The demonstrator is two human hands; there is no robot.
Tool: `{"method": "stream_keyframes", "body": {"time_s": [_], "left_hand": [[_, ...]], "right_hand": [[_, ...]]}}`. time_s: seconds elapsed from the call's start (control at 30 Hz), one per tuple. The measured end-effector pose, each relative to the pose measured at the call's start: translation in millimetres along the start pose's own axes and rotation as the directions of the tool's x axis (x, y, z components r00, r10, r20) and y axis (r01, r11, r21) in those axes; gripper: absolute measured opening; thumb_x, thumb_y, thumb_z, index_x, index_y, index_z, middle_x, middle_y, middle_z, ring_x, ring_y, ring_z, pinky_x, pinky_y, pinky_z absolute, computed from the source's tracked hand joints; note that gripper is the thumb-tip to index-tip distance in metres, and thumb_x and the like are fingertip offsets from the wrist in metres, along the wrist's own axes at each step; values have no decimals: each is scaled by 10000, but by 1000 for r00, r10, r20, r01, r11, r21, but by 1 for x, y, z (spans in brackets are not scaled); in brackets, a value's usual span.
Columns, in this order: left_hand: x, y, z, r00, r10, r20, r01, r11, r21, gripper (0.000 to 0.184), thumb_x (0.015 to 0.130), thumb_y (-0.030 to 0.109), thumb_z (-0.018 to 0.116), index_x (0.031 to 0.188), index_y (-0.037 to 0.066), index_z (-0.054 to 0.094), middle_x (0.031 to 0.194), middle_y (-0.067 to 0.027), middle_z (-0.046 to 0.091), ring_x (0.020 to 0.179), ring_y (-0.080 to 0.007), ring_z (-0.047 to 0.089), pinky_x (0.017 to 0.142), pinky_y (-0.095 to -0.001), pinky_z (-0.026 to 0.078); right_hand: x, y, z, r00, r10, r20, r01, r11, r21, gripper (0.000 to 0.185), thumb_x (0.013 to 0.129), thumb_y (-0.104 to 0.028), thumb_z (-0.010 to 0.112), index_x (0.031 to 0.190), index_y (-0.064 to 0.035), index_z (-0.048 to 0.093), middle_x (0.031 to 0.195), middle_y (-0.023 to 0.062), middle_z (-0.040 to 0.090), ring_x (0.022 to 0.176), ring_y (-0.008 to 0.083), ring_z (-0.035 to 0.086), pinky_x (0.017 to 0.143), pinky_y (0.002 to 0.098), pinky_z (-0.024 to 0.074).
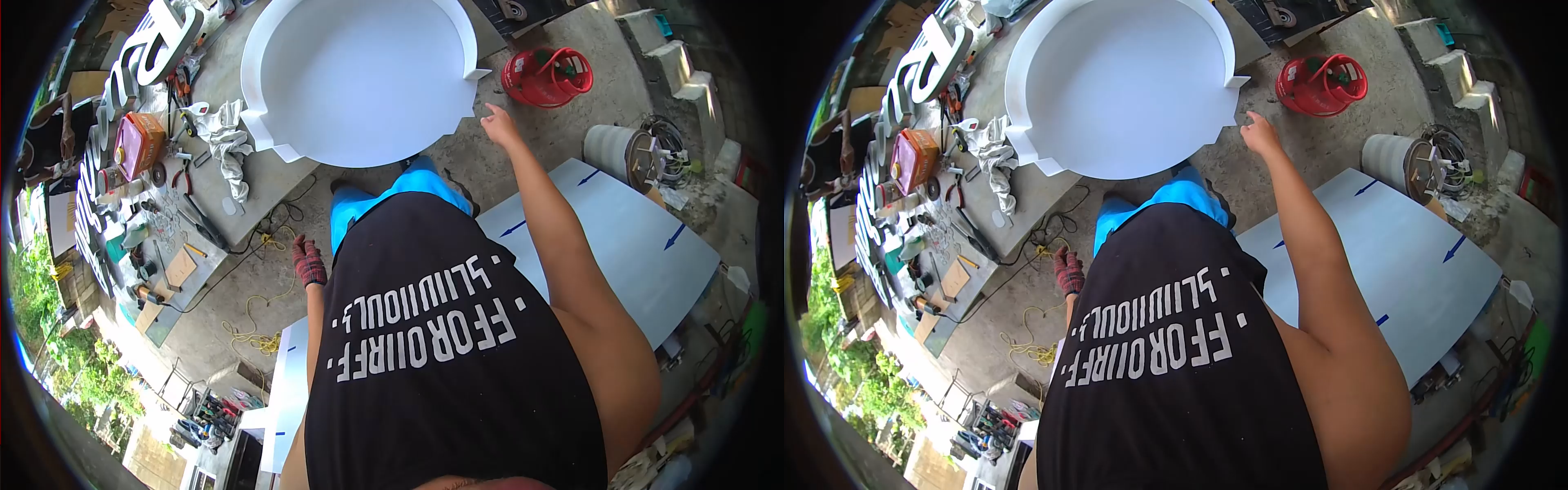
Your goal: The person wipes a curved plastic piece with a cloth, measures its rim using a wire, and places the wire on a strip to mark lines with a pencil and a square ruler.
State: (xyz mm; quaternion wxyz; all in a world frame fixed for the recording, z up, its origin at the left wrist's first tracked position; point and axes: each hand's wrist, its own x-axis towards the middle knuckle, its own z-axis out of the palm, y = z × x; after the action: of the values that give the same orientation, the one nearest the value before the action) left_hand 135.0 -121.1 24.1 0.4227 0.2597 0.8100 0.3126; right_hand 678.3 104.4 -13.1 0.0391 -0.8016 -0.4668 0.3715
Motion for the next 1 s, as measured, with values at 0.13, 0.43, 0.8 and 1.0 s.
{"method": "stream_keyframes", "body": {"time_s": [0.13, 0.43, 0.8, 1.0], "left_hand": [[-15, 15, 15, 998, 56, 38, -57, 998, 32, 309, 983, 146, 544, 1285, 81, 555, 942, -20, 629, 704, -95, 543, 634, -263, 465], [-25, -2, -28, 959, -229, -169, 211, 971, -115, 332, 981, 154, 548, 1302, 66, 545, 963, -64, 653, 653, -109, 546, 597, -267, 462], [-47, -23, -22, 974, -222, -46, 219, 974, -65, 333, 970, 181, 578, 1291, 93, 564, 950, -77, 675, 628, -122, 562, 578, -277, 476], [-44, -3, -15, 981, -192, -15, 190, 980, -59, 319, 974, 165, 571, 1284, 91, 579, 977, -78, 678, 680, -123, 581, 620, -283, 502]], "right_hand": [[40, -6, -1, 998, -50, -37, 53, 995, 87, 637, 855, -201, 598, 1473, -144, 452, 1061, 114, 730, 992, 251, 683, 870, 386, 538], [60, -23, -2, 987, 104, 126, -161, 751, 641, 643, 892, -84, 579, 1508, -165, 412, 935, 44, 659, 669, 113, 597, 537, 270, 500], [55, -22, 5, 958, 28, 284, -247, 582, 775, 541, 910, -14, 560, 1436, -132, 502, 999, 106, 661, 695, 141, 647, 520, 234, 504], [29, -36, 12, 953, 17, 304, -236, 673, 701, 604, 951, -54, 519, 1529, -147, 369, 1187, 111, 581, 846, 160, 655, 652, 261, 531]]}}
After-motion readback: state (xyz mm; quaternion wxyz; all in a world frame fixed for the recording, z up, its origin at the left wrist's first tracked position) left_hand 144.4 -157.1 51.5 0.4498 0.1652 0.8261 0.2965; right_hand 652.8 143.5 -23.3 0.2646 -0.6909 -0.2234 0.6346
